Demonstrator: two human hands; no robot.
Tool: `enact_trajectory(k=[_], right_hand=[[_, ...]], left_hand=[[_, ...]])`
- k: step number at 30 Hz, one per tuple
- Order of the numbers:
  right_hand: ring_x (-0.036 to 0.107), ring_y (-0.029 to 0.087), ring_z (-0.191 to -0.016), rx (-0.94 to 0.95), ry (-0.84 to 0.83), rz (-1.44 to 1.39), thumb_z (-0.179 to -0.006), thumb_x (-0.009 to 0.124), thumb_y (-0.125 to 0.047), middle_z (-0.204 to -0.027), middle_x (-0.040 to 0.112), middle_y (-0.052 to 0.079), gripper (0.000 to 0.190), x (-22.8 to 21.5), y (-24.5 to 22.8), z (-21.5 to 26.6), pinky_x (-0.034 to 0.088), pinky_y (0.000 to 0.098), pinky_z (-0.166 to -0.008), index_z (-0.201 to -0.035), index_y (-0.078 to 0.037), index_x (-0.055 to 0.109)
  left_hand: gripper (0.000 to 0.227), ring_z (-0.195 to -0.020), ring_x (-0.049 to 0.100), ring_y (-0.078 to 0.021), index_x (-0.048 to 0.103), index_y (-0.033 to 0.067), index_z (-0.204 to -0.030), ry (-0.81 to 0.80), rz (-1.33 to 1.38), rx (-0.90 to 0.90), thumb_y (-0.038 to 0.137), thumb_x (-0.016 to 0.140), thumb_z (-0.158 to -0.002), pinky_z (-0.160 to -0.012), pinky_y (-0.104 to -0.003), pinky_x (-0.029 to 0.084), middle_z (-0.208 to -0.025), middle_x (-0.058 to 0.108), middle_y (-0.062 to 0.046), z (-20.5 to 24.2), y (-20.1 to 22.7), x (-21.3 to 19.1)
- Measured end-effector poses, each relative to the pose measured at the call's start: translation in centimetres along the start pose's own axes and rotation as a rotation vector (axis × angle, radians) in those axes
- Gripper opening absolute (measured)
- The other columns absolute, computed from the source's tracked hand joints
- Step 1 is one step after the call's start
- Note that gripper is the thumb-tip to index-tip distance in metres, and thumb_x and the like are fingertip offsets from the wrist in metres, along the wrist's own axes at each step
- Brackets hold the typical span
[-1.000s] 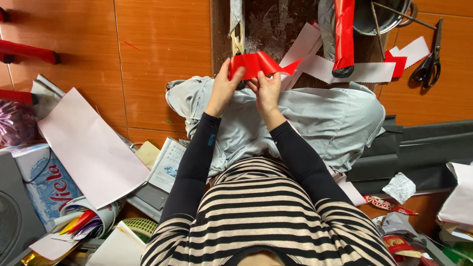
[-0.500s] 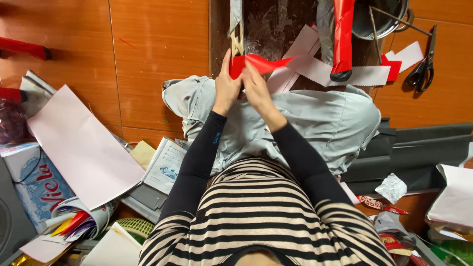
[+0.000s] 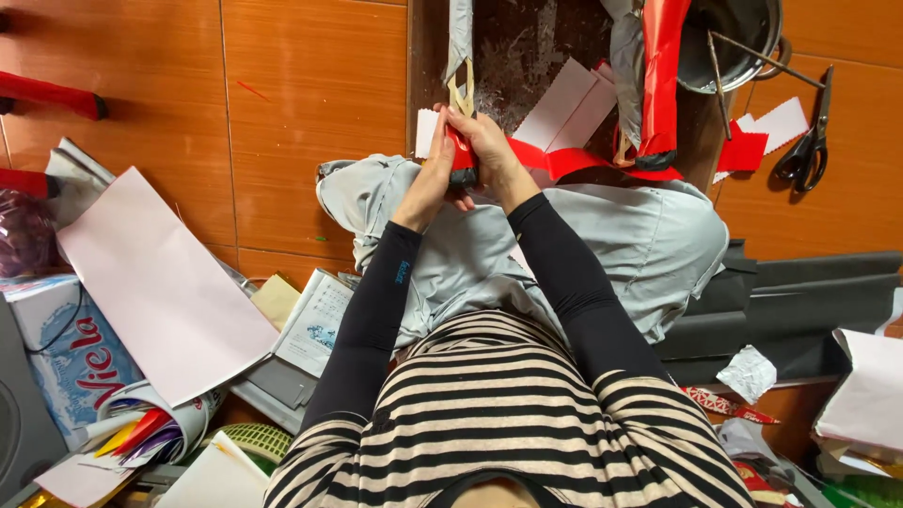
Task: Applying colored paper and glue to a giraffe armature.
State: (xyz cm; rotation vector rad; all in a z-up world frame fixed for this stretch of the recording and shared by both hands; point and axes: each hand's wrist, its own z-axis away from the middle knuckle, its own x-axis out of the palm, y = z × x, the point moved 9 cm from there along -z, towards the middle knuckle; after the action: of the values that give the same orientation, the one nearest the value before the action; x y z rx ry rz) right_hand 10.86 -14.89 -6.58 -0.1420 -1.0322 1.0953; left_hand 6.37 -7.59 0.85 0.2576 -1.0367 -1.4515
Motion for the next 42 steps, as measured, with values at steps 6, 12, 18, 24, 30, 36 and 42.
enact_trajectory(k=[6,12,18,24,30,36,42], right_hand=[[0.069,0.016,-0.087,-0.019,0.001,-0.104,-0.101,0.065,-0.032,-0.105,0.069,0.008,0.039,2.5,-1.9,1.7,0.061,0.0348,-0.077,-0.130,-0.006,0.064],[0.060,0.024,-0.086,-0.180,0.189,0.156,-0.098,0.068,-0.032,-0.102,0.058,0.009,0.051,1.5,-2.2,2.5,0.055,0.0431,-0.074,-0.135,-0.005,0.047],[0.054,0.031,-0.122,-0.951,0.499,1.145,-0.094,0.075,-0.020,-0.133,0.051,0.016,0.067,5.4,-7.4,10.0,0.044,0.0395,-0.109,-0.148,-0.006,0.038],[0.052,0.022,-0.109,-0.917,0.639,0.616,-0.107,0.068,-0.018,-0.122,0.055,0.014,0.042,-5.9,-1.2,6.2,0.044,0.0362,-0.096,-0.134,0.005,0.046],[0.053,0.013,-0.052,-0.403,0.486,-0.139,-0.102,0.070,-0.021,-0.066,0.063,0.004,0.033,-4.1,-0.7,5.4,0.043,0.0302,-0.049,-0.076,-0.001,0.064],[0.054,0.014,-0.054,-0.206,0.272,-0.451,-0.101,0.068,-0.020,-0.066,0.061,0.003,0.029,-6.8,3.3,1.5,0.044,0.0283,-0.051,-0.076,-0.006,0.063],[0.056,0.013,-0.060,-0.166,0.376,-0.126,-0.106,0.063,-0.026,-0.072,0.064,0.003,0.033,-7.2,4.4,3.6,0.045,0.0271,-0.056,-0.079,-0.006,0.062]], left_hand=[[0.076,-0.155,0.034,-0.0410,0.001,0.0158,-0.168,0.397,-0.617,0.662,0.026,0.054,-0.115,-0.124,-0.048,0.034,-0.174,0.015,-0.022,2.5,5.5,-2.8],[0.066,-0.148,0.047,-0.0310,0.029,0.0063,-0.161,0.868,-0.773,1.047,0.001,0.064,-0.106,-0.122,-0.040,0.047,-0.162,0.039,-0.016,3.9,16.3,-4.8],[0.046,-0.093,0.072,-0.0235,0.050,0.0133,-0.148,0.533,-0.974,1.129,0.000,0.062,-0.106,-0.081,-0.036,0.061,-0.109,0.071,-0.010,-3.6,16.8,6.0],[0.069,-0.109,0.067,-0.0299,0.042,0.0032,-0.156,0.264,-1.050,0.908,0.005,0.068,-0.093,-0.097,-0.039,0.055,-0.120,0.065,-0.017,-2.9,10.8,9.7],[0.063,-0.107,0.067,-0.0307,0.048,-0.0035,-0.139,0.551,-0.734,0.378,0.036,0.075,-0.099,-0.088,-0.038,0.056,-0.123,0.067,-0.025,-3.6,2.5,-3.5],[0.051,-0.094,0.073,-0.0219,0.056,0.0028,-0.120,0.384,-0.534,0.315,0.034,0.080,-0.088,-0.080,-0.035,0.059,-0.108,0.074,-0.015,-3.8,2.0,-2.6],[0.047,-0.093,0.075,-0.0344,0.055,0.0059,-0.122,0.504,-0.695,0.235,0.031,0.073,-0.087,-0.080,-0.043,0.058,-0.102,0.075,-0.020,-4.4,1.1,-3.6]])
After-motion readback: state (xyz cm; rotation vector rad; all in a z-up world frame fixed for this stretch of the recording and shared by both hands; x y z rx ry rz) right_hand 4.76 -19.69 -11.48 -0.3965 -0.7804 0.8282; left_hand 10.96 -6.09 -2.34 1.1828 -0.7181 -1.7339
